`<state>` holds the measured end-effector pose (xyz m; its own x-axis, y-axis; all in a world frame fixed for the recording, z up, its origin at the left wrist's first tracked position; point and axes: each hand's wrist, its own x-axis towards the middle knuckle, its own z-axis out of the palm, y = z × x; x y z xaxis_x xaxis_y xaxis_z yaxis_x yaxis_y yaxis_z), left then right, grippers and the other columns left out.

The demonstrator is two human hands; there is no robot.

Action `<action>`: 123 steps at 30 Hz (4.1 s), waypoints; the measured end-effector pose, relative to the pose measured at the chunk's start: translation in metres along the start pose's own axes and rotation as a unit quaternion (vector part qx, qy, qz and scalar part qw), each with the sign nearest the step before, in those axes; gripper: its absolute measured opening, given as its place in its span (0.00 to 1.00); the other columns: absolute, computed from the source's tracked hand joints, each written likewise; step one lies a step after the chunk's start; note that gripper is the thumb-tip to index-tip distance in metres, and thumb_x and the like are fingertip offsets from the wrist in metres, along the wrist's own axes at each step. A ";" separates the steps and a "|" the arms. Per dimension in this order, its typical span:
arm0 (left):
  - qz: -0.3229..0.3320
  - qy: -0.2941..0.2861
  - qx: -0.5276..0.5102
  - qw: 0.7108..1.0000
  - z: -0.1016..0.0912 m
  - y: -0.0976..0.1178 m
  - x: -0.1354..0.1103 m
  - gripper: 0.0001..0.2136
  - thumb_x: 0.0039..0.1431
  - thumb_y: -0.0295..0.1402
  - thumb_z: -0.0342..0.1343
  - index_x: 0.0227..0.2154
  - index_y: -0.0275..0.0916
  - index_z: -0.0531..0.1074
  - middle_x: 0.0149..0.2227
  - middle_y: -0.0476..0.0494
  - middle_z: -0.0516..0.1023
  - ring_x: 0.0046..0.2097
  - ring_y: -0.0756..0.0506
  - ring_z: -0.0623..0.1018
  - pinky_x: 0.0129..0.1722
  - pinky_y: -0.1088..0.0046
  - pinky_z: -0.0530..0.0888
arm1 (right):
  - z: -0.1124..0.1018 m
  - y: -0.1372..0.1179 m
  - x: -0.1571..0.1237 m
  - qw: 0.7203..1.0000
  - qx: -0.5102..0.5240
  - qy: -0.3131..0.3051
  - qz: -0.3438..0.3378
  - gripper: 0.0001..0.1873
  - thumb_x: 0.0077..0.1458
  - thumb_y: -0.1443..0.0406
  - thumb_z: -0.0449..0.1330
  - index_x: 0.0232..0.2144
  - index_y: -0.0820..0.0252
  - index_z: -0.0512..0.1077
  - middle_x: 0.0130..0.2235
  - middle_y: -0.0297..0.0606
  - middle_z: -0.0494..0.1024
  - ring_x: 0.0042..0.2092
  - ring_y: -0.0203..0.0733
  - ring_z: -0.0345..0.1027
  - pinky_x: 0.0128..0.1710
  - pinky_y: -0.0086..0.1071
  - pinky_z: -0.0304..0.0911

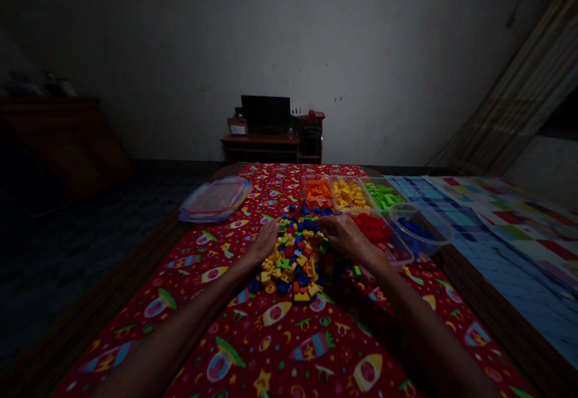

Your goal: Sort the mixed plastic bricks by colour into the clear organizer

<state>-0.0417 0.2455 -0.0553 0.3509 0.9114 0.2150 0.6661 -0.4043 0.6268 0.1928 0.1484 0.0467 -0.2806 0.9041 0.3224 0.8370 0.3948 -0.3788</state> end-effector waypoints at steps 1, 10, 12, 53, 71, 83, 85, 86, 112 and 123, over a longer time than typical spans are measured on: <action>0.006 -0.008 -0.007 1.000 0.003 0.009 0.004 0.26 0.64 0.41 0.31 0.56 0.34 0.63 0.60 0.36 0.65 0.62 0.43 0.62 0.61 0.59 0.58 | 0.000 0.003 0.000 1.000 -0.008 0.012 0.012 0.13 0.52 0.73 0.51 0.32 0.61 0.75 0.27 0.37 0.75 0.27 0.34 0.64 0.28 0.26 0.51; 0.058 -0.031 -0.041 0.997 -0.019 0.027 0.015 0.22 0.57 0.45 0.45 0.45 0.36 0.74 0.47 0.38 0.77 0.49 0.39 0.75 0.49 0.61 0.71 | -0.001 0.024 -0.003 0.988 -0.129 0.012 0.084 0.17 0.49 0.74 0.52 0.40 0.59 0.74 0.32 0.41 0.77 0.32 0.39 0.67 0.29 0.28 0.51; 0.069 -0.030 -0.032 0.997 -0.025 0.024 0.016 0.18 0.54 0.44 0.50 0.40 0.38 0.76 0.44 0.40 0.79 0.46 0.40 0.76 0.47 0.63 0.72 | 0.008 0.027 -0.004 0.984 -0.162 0.000 0.077 0.14 0.54 0.71 0.52 0.41 0.59 0.73 0.33 0.42 0.77 0.33 0.40 0.67 0.30 0.29 0.51; 0.056 -0.060 -0.173 0.982 -0.009 0.083 0.011 0.17 0.51 0.45 0.55 0.38 0.38 0.74 0.26 0.49 0.78 0.30 0.46 0.77 0.28 0.74 0.70 | 0.016 0.019 -0.007 0.998 0.018 -0.020 -0.065 0.11 0.57 0.70 0.54 0.43 0.63 0.69 0.34 0.40 0.76 0.34 0.38 0.67 0.31 0.27 0.56; 0.137 -0.014 0.055 0.989 -0.030 0.041 0.022 0.11 0.55 0.33 0.51 0.36 0.39 0.76 0.39 0.43 0.80 0.41 0.44 0.78 0.43 0.69 0.73 | -0.067 0.116 0.059 0.968 -0.220 0.053 0.110 0.20 0.57 0.67 0.54 0.51 0.69 0.69 0.39 0.50 0.78 0.38 0.43 0.70 0.36 0.29 0.59; 0.174 -0.091 0.086 0.977 -0.022 0.033 0.016 0.09 0.55 0.33 0.55 0.38 0.40 0.76 0.40 0.43 0.76 0.44 0.44 0.75 0.45 0.69 0.70 | 0.030 0.041 0.063 0.976 -0.198 -0.090 -0.030 0.17 0.58 0.68 0.52 0.48 0.65 0.71 0.42 0.48 0.75 0.44 0.41 0.66 0.42 0.30 0.56; 0.160 -0.104 0.084 0.978 -0.025 0.031 0.018 0.10 0.53 0.33 0.55 0.39 0.41 0.75 0.41 0.43 0.76 0.44 0.44 0.75 0.45 0.69 0.69 | 0.034 0.044 0.063 0.973 -0.196 -0.121 -0.029 0.19 0.57 0.68 0.52 0.50 0.62 0.70 0.44 0.47 0.74 0.46 0.41 0.65 0.43 0.30 0.57; 0.153 -0.108 0.083 0.979 -0.026 0.030 0.019 0.11 0.52 0.32 0.56 0.39 0.41 0.74 0.41 0.44 0.76 0.43 0.44 0.74 0.45 0.70 0.69 | 0.035 0.045 0.063 0.972 -0.193 -0.133 -0.030 0.19 0.57 0.69 0.52 0.51 0.61 0.69 0.45 0.46 0.73 0.46 0.41 0.66 0.43 0.30 0.57; 0.056 -0.049 -0.056 0.996 -0.043 0.044 0.020 0.13 0.45 0.35 0.54 0.35 0.39 0.74 0.34 0.47 0.79 0.34 0.45 0.77 0.33 0.72 0.73 | 0.031 0.016 0.076 0.959 -0.204 -0.196 -0.008 0.12 0.56 0.66 0.52 0.36 0.65 0.74 0.36 0.48 0.77 0.35 0.43 0.70 0.28 0.29 0.56; 0.039 -0.046 -0.141 0.988 -0.031 0.042 0.020 0.18 0.45 0.38 0.57 0.41 0.39 0.74 0.33 0.46 0.81 0.36 0.43 0.79 0.34 0.69 0.75 | 0.020 0.024 0.058 0.987 -0.124 -0.079 -0.058 0.11 0.59 0.65 0.51 0.35 0.64 0.72 0.31 0.41 0.74 0.29 0.35 0.61 0.28 0.28 0.48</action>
<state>-0.0270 0.2488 -0.0018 0.4602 0.8625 0.2106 0.4299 -0.4241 0.7971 0.1869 0.2137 0.0391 -0.4348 0.8770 0.2045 0.8786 0.4630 -0.1171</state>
